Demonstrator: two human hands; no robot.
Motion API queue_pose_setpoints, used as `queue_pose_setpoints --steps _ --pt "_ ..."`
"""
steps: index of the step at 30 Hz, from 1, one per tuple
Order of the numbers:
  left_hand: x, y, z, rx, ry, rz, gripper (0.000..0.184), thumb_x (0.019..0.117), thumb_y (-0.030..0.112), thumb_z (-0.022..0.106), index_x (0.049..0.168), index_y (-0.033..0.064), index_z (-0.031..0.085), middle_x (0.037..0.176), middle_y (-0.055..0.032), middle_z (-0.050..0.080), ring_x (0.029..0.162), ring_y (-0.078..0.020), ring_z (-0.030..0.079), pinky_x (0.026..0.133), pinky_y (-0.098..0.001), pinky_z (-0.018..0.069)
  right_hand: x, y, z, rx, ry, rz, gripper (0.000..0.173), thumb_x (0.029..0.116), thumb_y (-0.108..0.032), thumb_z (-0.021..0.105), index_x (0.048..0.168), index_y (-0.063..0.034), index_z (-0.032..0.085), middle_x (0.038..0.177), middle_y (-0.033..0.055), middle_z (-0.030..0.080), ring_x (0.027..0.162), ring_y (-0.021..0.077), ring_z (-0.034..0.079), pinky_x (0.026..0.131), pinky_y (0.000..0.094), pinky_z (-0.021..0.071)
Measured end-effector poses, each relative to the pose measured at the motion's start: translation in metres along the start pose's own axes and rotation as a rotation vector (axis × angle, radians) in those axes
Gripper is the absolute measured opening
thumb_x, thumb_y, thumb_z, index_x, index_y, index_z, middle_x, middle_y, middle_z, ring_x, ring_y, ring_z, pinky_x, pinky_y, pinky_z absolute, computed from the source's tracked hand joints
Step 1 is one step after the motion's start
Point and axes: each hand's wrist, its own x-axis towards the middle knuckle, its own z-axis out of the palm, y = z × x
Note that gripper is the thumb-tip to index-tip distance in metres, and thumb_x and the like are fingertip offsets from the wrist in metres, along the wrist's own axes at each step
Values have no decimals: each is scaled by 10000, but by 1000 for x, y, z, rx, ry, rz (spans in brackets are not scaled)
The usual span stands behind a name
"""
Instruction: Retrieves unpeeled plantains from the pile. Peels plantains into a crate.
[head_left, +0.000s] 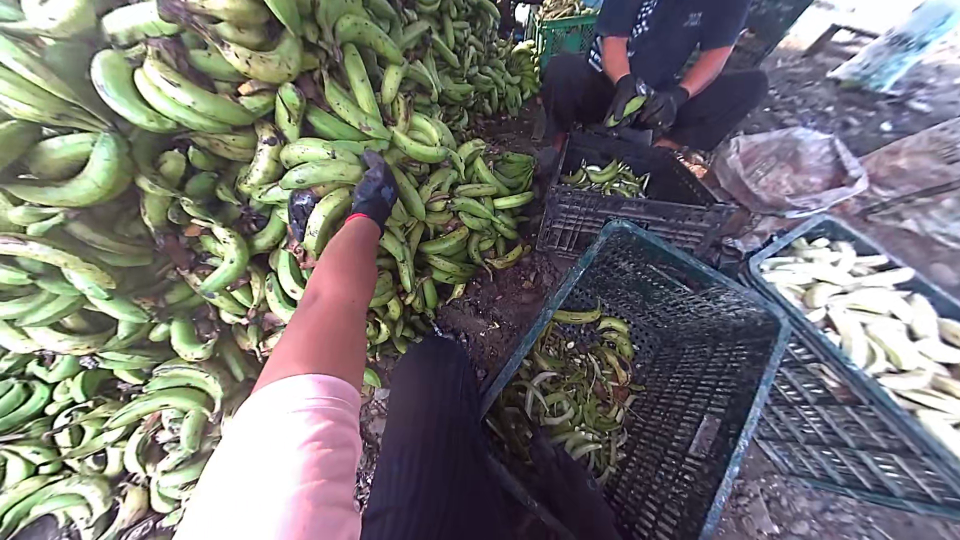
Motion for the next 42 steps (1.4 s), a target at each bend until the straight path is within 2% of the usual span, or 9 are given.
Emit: queue_pose_setpoints --steps 4,9,16,22,28,32,34,36,42 --pt "-14 -12 -31 387 29 117 331 988 -90 473 1309 -160 510 1402 -337 498 1338 -471 480 1119 -543 380 4 -4 -3 -34 3 -13 610 1000 -661 460 1161 -122 694 947 112 697 882 278 672 802 566 526" --pt "-33 -58 -90 280 137 -28 382 881 79 707 1204 -93 598 1276 -340 581 1207 -530 557 920 -703 474 2 -14 -6 -35 7 -65 599 1002 -665 456 1155 -133 685 888 91 687 822 257 670 769 536 537" --pt "-78 -131 -165 -124 308 -117 637 974 482 551 1368 -17 517 1344 -323 568 1289 -526 516 1029 -733 380 -2 -12 -12 372 20 -156 541 991 -537 599 1257 -66 619 915 74 684 752 180 670 695 410 584" --pt "-136 -70 -201 -247 277 119 627 932 552 566 1156 -31 624 1196 -309 619 1205 -477 566 968 -711 395 -26 -45 -37 794 112 -486 262 995 -157 625 1201 4 646 840 12 714 616 101 651 583 266 585" --pt "-189 47 -139 -560 10 423 586 876 614 667 1011 44 679 979 -178 675 953 -335 663 839 -633 497 -66 -81 -63 792 328 -672 214 977 -148 644 1152 -44 709 929 3 750 767 61 679 652 235 558" --pt "-237 116 -55 -655 -299 547 569 882 606 680 972 45 696 922 -144 688 891 -284 675 818 -590 527 -69 -70 -69 377 648 -679 321 870 -321 796 1139 -151 760 1235 6 681 1117 121 633 942 392 557" --pt "-259 139 -15 -696 -434 538 587 891 596 690 996 19 676 930 -164 674 889 -297 657 815 -580 512 -56 -51 -72 51 720 -654 610 795 -519 813 1286 -173 705 1507 49 532 1490 285 355 1222 595 233" --pt "-278 156 16 -711 -526 532 606 905 572 688 1063 -12 661 979 -201 669 937 -338 653 855 -606 505 -49 -38 -71 -141 643 -537 855 760 -638 796 1451 -185 573 1613 49 421 1562 359 194 1215 701 76" --pt "-305 171 54 -706 -731 787 421 985 441 649 885 33 677 748 -84 622 681 -198 594 678 -467 507 -39 -40 -59 -225 415 -387 436 862 -571 745 931 -144 794 1462 128 564 1407 360 448 1202 706 51"
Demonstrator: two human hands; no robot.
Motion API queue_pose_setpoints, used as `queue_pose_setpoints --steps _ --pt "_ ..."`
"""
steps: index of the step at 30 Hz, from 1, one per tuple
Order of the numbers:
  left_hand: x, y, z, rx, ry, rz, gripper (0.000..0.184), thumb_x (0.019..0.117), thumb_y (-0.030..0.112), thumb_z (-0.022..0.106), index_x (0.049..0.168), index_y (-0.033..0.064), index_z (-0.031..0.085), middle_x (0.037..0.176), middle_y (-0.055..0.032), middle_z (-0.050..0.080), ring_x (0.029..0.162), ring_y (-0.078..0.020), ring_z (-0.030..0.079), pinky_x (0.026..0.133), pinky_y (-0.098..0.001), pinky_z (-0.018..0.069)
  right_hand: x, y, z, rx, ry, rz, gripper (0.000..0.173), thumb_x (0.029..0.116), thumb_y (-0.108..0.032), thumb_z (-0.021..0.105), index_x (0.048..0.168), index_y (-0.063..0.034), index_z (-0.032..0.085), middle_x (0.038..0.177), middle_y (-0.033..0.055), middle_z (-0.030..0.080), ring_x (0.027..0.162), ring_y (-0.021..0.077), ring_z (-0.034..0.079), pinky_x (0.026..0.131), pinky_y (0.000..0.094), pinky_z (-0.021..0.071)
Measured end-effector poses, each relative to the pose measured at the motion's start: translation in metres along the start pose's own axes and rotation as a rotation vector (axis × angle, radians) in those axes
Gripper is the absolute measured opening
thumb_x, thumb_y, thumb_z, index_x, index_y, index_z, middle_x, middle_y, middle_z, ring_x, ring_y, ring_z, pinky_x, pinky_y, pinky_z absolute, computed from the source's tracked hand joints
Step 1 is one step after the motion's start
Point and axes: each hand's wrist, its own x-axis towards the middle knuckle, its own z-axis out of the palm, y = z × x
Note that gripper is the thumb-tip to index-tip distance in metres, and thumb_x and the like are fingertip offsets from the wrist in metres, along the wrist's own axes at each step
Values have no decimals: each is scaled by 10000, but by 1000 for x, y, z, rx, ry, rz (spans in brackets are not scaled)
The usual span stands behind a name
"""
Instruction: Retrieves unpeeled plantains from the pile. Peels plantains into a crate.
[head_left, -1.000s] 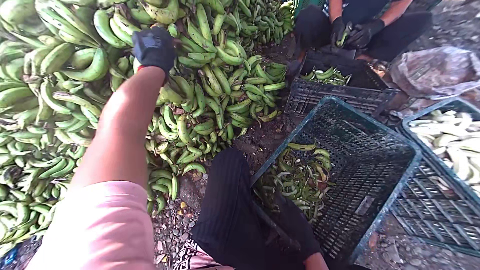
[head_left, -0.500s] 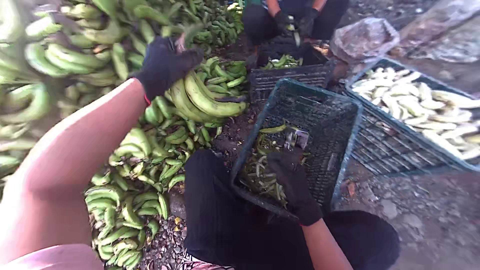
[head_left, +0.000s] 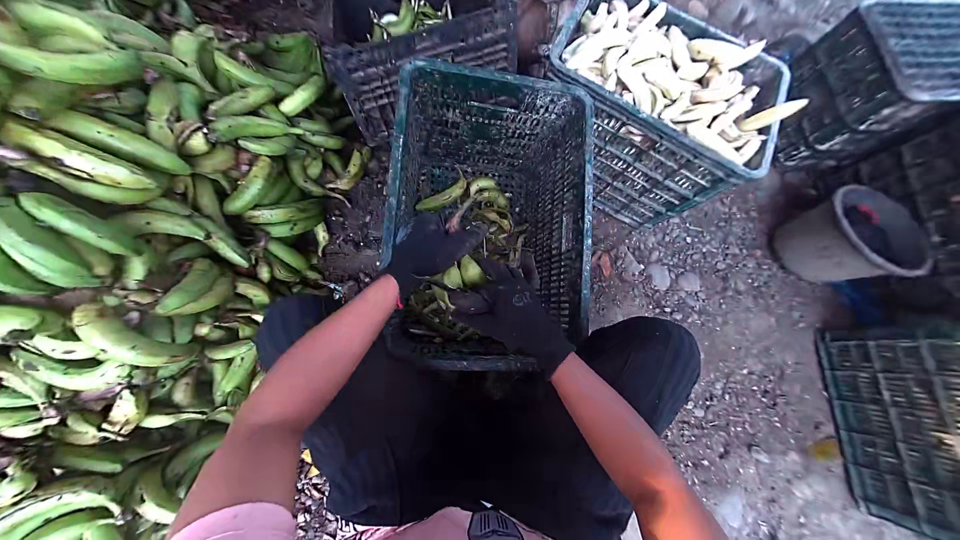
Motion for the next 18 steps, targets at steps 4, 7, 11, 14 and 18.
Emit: queue_pose_setpoints --steps 4,7,11,14,18 --pt "8 -17 -7 -9 -122 -40 523 1025 503 549 937 -3 650 795 -121 606 718 -230 582 706 -480 497 6 3 8 174 -13 66 412 793 -483 838 898 -87 791 1308 145 652 1293 329 548 1205 601 238" --pt "18 -38 -18 -100 -307 -110 506 1071 449 463 1241 7 643 1149 -163 687 1065 -238 657 980 -473 510 11 12 12 532 -50 235 371 772 -302 885 997 -54 725 998 83 705 883 183 670 818 435 573" --pt "5 -34 -17 -220 -369 -40 471 1086 317 458 1491 75 452 1402 -130 571 1268 -168 552 1085 -378 438 16 17 8 825 -49 339 332 803 -221 818 1053 -65 663 773 31 670 617 116 626 582 337 561" --pt "5 -31 -14 -236 -305 -14 504 1065 304 517 1498 59 438 1408 -154 566 1269 -188 555 1094 -401 426 19 16 -5 868 -48 284 286 787 -178 813 1007 -62 670 787 12 693 658 92 657 632 315 585" --pt "12 -27 -16 -222 -370 194 334 1041 239 551 1287 14 572 1046 -32 647 920 -3 592 868 -207 491 16 23 -28 881 -126 189 202 762 -138 803 917 -94 682 738 -35 690 618 50 642 597 259 568"
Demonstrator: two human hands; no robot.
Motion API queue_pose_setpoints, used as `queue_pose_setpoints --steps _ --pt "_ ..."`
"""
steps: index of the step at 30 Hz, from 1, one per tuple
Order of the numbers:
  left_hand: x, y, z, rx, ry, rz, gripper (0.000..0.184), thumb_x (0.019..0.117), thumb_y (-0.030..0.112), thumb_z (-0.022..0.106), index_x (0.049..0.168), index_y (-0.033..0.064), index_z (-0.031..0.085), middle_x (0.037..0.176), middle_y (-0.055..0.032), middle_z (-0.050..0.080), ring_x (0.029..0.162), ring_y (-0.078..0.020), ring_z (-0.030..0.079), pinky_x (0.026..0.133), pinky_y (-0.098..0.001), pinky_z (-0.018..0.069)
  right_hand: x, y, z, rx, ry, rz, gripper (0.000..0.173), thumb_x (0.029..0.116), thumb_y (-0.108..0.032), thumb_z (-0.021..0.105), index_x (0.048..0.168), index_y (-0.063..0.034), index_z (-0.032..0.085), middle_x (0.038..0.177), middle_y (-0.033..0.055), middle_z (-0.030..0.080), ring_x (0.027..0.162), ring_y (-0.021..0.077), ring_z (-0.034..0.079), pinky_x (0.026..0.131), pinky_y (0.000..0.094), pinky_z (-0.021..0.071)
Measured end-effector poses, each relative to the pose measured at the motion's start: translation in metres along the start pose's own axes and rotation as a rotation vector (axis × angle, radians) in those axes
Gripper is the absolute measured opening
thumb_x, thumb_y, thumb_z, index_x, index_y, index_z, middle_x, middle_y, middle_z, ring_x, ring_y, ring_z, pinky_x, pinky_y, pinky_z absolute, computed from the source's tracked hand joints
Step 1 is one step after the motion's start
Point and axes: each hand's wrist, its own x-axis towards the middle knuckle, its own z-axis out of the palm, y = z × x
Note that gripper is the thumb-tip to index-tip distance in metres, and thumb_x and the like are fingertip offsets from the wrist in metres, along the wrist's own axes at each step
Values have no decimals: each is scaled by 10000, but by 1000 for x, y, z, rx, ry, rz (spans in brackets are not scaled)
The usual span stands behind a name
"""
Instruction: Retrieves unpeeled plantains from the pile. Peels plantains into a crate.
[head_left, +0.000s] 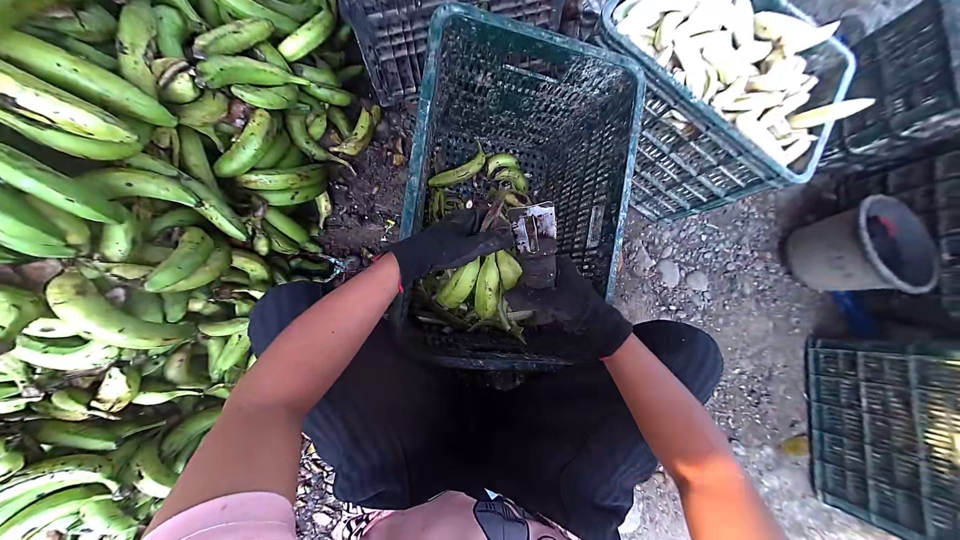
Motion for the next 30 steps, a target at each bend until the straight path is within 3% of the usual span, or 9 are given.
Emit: queue_pose_setpoints --steps 2,5,12,14,16,21,25,28,30 --pt "5 -3 2 -81 -68 78 273 1025 217 573 1223 29 588 959 41 638 855 65 584 813 -136 495 -4 -5 -12 4 -66 -7 174 764 -108 795 903 -100 690 717 -47 690 590 33 630 569 237 558" --pt "6 4 4 -123 -156 72 312 1009 169 602 1282 22 571 1016 37 655 912 67 596 869 -137 492 -11 -16 -24 -79 -133 34 163 775 -89 788 878 -109 662 664 -58 660 517 18 587 490 207 516" --pt "18 -10 7 213 -270 146 304 922 179 746 1175 33 661 961 -35 707 856 -54 652 829 -265 539 -18 -15 -32 -276 -191 126 271 772 -122 822 1004 -95 684 777 -61 678 639 -6 617 621 208 550" --pt "20 -14 9 273 -244 143 362 902 213 767 1197 31 666 994 -61 715 886 -97 662 853 -319 535 -20 -8 -29 -221 -183 139 260 769 -109 813 991 -110 678 753 -70 676 607 -9 611 583 192 543" --pt "17 -15 16 229 -166 175 422 888 164 766 1253 -5 636 1059 -74 710 941 -65 653 895 -254 519 -21 4 -21 -14 -178 135 176 773 -71 778 889 -117 654 650 -60 655 483 7 556 454 180 476" --pt "19 -20 33 256 -21 205 390 926 177 717 1237 -45 639 1044 -142 711 945 -165 676 898 -347 535 -14 29 -6 398 -259 10 102 849 -113 723 783 -165 665 654 -36 675 527 46 618 507 195 530" --pt "8 -2 27 474 -213 104 332 955 227 686 1190 -6 658 1066 -185 687 1015 -305 656 933 -507 494 -19 18 -15 215 -361 19 180 810 -148 765 966 -156 676 685 -81 663 535 19 582 516 194 508" --pt "1 -5 29 447 -313 84 350 977 314 659 1194 40 671 1068 -147 695 1011 -254 661 935 -482 512 -19 6 -31 22 -476 47 402 762 -165 827 1121 -109 655 850 -69 703 711 17 655 667 213 576" --pt "-4 -1 29 465 -358 100 372 951 328 692 1142 8 680 1039 -174 692 992 -288 657 919 -506 501 -17 -1 -37 -102 -503 69 397 734 -156 837 1086 -110 658 865 -70 700 732 9 660 655 214 574"
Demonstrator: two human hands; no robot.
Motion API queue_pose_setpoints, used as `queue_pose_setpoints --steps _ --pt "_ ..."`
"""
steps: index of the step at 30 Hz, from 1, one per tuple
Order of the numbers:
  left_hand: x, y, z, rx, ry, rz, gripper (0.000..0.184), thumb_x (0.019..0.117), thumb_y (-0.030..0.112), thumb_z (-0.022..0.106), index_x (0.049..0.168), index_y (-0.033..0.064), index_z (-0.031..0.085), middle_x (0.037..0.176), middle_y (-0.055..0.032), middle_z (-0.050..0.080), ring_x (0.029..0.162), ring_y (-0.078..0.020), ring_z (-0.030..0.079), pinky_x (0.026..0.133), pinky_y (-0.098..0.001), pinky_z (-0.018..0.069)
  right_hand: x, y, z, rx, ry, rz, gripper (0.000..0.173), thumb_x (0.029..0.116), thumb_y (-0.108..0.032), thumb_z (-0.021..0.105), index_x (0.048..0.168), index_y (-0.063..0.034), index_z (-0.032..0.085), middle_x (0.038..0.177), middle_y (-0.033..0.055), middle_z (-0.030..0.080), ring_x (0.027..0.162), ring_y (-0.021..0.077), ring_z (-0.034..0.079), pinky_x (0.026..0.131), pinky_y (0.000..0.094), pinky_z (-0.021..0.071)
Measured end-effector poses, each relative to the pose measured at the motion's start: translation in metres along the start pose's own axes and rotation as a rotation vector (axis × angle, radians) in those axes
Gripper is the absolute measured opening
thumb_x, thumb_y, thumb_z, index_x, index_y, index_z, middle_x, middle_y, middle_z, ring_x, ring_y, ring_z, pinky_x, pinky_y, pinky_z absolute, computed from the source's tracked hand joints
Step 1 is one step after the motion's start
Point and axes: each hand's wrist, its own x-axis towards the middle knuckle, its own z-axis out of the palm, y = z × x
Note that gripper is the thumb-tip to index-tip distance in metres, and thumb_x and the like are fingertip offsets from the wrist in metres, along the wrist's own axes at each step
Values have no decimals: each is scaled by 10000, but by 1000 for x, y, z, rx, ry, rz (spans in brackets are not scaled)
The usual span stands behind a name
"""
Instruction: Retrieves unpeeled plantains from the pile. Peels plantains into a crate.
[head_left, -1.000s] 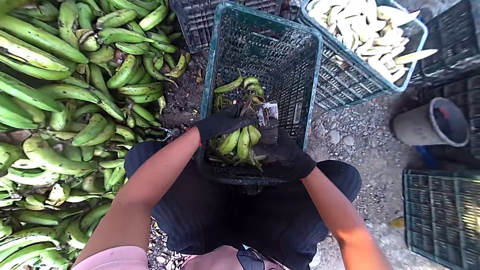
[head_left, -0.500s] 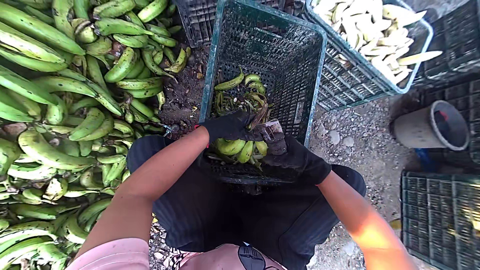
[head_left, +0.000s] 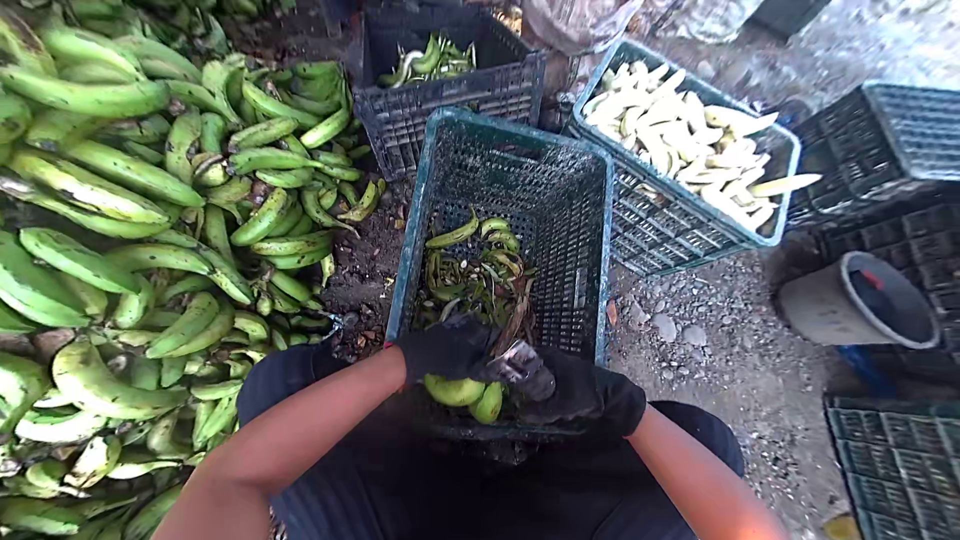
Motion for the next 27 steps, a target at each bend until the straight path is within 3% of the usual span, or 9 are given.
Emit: queue_pose_setpoints --steps 4,7,10,13,16,20,23,25,27 --pt "-12 -13 -12 147 -40 -52 435 979 414 631 1054 -9 701 950 -213 696 942 -388 669 880 -619 485 -15 7 -16 -153 -30 123 457 725 -223 853 1093 -27 667 871 42 684 742 116 653 675 338 567" --pt "-15 -20 -23 -16 166 -154 507 1036 456 521 1022 -20 695 824 -142 655 761 -247 624 778 -473 511 -25 26 -22 -290 1 192 450 694 -305 847 1014 -42 670 810 47 659 696 142 641 641 370 557" --pt "3 -23 -23 5 320 -141 412 1044 322 541 1009 -53 705 851 -178 682 795 -272 660 798 -473 537 -22 18 -23 -504 13 171 533 767 -325 847 1121 34 673 976 197 680 908 327 659 838 556 520" --pt "23 -39 -32 -92 512 -133 378 1051 274 533 1026 -66 695 817 -155 691 718 -221 666 739 -447 565 -19 22 -25 -458 41 182 522 778 -312 854 1166 -19 666 926 142 694 792 248 676 757 472 564" --pt "50 -51 -73 -85 661 -62 409 1044 310 535 1258 -27 626 1112 -156 701 982 -199 701 919 -426 574 -15 26 -23 -339 144 81 532 748 -301 852 1181 -55 665 907 70 693 753 138 658 710 363 571" --pt "51 -35 -78 206 567 -354 888 962 699 458 1627 153 237 1601 -211 348 1488 -395 315 1186 -616 260 -15 25 -19 -178 362 -152 571 731 -188 849 1234 -15 640 1005 42 714 881 44 673 823 260 581" --pt "27 -9 -24 -437 407 -510 675 1034 606 412 1566 195 345 1423 -154 564 1219 -302 617 972 -540 535 -13 21 -17 -382 529 -328 456 740 -231 832 1085 22 673 1061 60 709 986 59 667 918 259 554" --pt "13 -10 21 -1045 262 -384 655 1025 618 409 1497 165 410 1305 -178 603 1094 -326 655 867 -520 576 0 28 -14 -806 543 -591 428 855 -477 674 760 -61 707 1082 193 713 1095 331 658 980 546 494" --pt "14 -11 53 -1335 176 -59 508 1057 529 398 1374 157 536 1163 -64 677 1036 -172 678 873 -374 591 14 32 -5 -1123 477 -696 503 905 -599 565 704 -160 705 1088 170 720 1117 433 630 1018 664 430"
